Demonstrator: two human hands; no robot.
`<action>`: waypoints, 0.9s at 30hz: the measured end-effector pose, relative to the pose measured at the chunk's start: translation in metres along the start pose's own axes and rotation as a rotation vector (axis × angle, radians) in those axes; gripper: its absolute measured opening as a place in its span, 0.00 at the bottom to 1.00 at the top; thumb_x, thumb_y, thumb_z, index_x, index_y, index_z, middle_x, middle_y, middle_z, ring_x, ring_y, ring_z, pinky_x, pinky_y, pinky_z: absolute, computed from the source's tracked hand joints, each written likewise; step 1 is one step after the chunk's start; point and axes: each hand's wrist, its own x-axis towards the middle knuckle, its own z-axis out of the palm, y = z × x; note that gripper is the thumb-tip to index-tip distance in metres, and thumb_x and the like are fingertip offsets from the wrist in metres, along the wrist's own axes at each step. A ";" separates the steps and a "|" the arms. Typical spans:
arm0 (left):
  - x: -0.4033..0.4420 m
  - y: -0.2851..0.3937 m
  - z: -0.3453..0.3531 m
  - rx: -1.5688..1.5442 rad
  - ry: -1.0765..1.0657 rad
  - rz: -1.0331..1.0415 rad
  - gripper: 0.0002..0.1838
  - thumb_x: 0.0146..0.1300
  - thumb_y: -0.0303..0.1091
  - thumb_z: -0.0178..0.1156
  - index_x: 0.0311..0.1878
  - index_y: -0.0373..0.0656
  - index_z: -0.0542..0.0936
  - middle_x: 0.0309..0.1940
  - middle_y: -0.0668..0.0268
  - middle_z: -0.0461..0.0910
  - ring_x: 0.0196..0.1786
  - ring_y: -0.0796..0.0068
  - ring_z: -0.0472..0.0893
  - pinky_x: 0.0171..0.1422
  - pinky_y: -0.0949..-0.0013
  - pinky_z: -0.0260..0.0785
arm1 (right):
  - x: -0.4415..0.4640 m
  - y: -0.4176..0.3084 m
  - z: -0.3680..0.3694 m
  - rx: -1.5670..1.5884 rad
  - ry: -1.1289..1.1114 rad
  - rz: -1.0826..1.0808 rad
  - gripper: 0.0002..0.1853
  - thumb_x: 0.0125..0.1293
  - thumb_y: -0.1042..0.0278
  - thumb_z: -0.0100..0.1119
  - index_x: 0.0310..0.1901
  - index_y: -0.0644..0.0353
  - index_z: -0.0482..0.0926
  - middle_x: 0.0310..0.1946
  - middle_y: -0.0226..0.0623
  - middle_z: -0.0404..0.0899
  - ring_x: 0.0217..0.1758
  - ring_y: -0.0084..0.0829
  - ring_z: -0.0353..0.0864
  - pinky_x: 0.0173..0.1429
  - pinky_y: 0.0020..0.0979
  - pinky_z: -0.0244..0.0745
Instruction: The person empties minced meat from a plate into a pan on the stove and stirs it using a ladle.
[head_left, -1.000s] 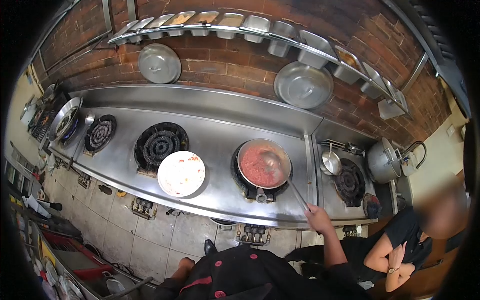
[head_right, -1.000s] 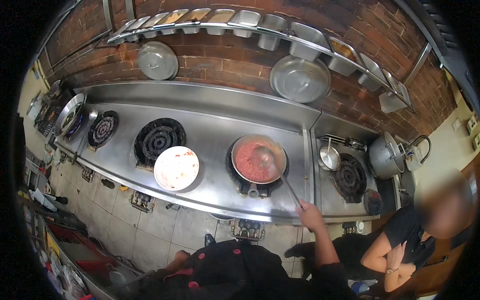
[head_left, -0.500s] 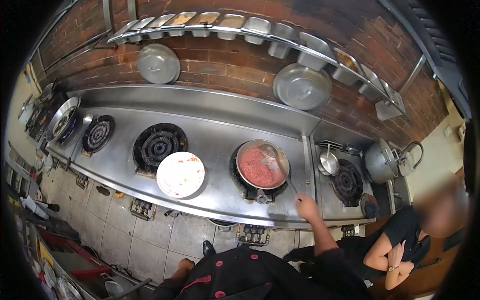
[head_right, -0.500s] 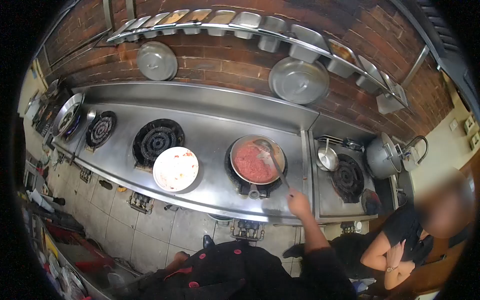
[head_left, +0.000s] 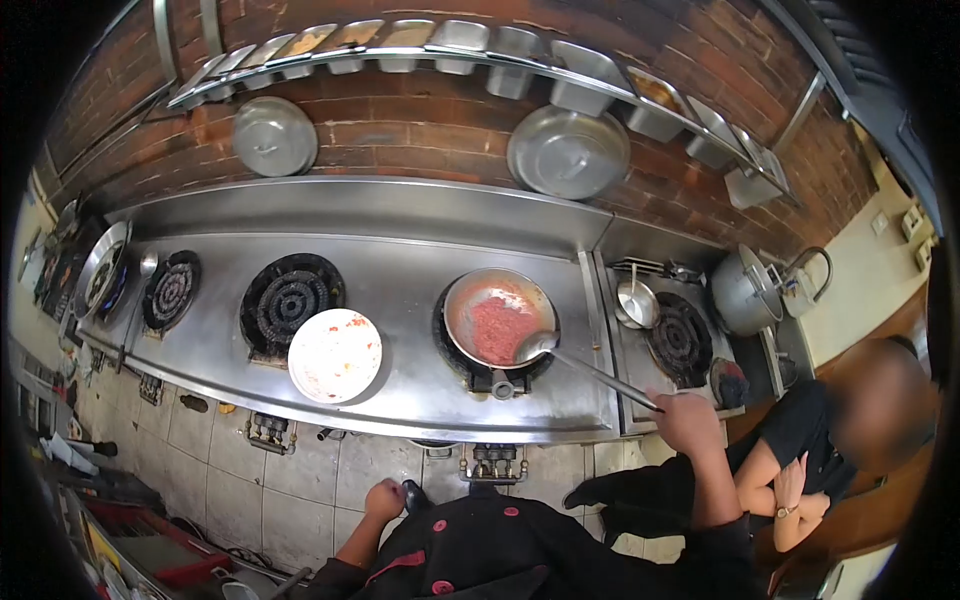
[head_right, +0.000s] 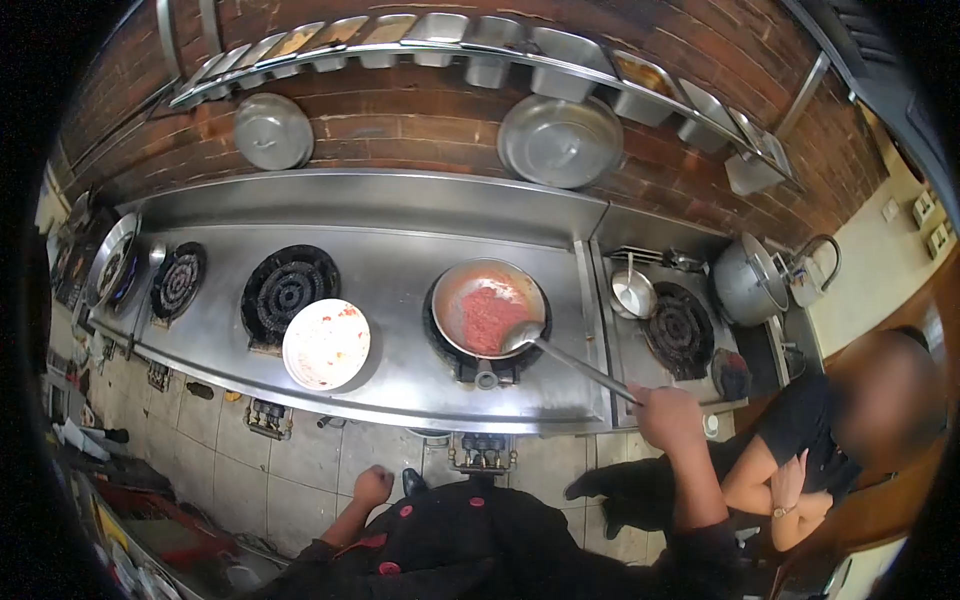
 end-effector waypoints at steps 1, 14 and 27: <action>0.009 0.031 -0.009 -0.030 0.026 0.059 0.13 0.58 0.42 0.58 0.33 0.41 0.82 0.32 0.49 0.83 0.38 0.48 0.83 0.45 0.50 0.75 | 0.008 0.001 0.011 0.031 -0.049 -0.021 0.19 0.63 0.59 0.57 0.56 0.44 0.81 0.34 0.46 0.83 0.41 0.50 0.83 0.46 0.50 0.75; 0.063 0.279 -0.037 -0.017 0.379 0.540 0.28 0.51 0.41 0.70 0.54 0.39 0.75 0.48 0.52 0.75 0.51 0.50 0.77 0.52 0.53 0.72 | 0.056 -0.050 0.157 0.898 -0.255 0.200 0.27 0.69 0.61 0.53 0.65 0.67 0.69 0.47 0.58 0.80 0.49 0.51 0.80 0.55 0.42 0.74; 0.073 0.268 -0.048 0.024 0.457 0.637 0.28 0.53 0.39 0.70 0.56 0.41 0.75 0.46 0.54 0.76 0.49 0.51 0.77 0.51 0.53 0.72 | 0.097 -0.050 0.148 0.750 -0.227 -0.024 0.25 0.68 0.58 0.54 0.63 0.63 0.72 0.52 0.58 0.79 0.58 0.54 0.77 0.61 0.42 0.71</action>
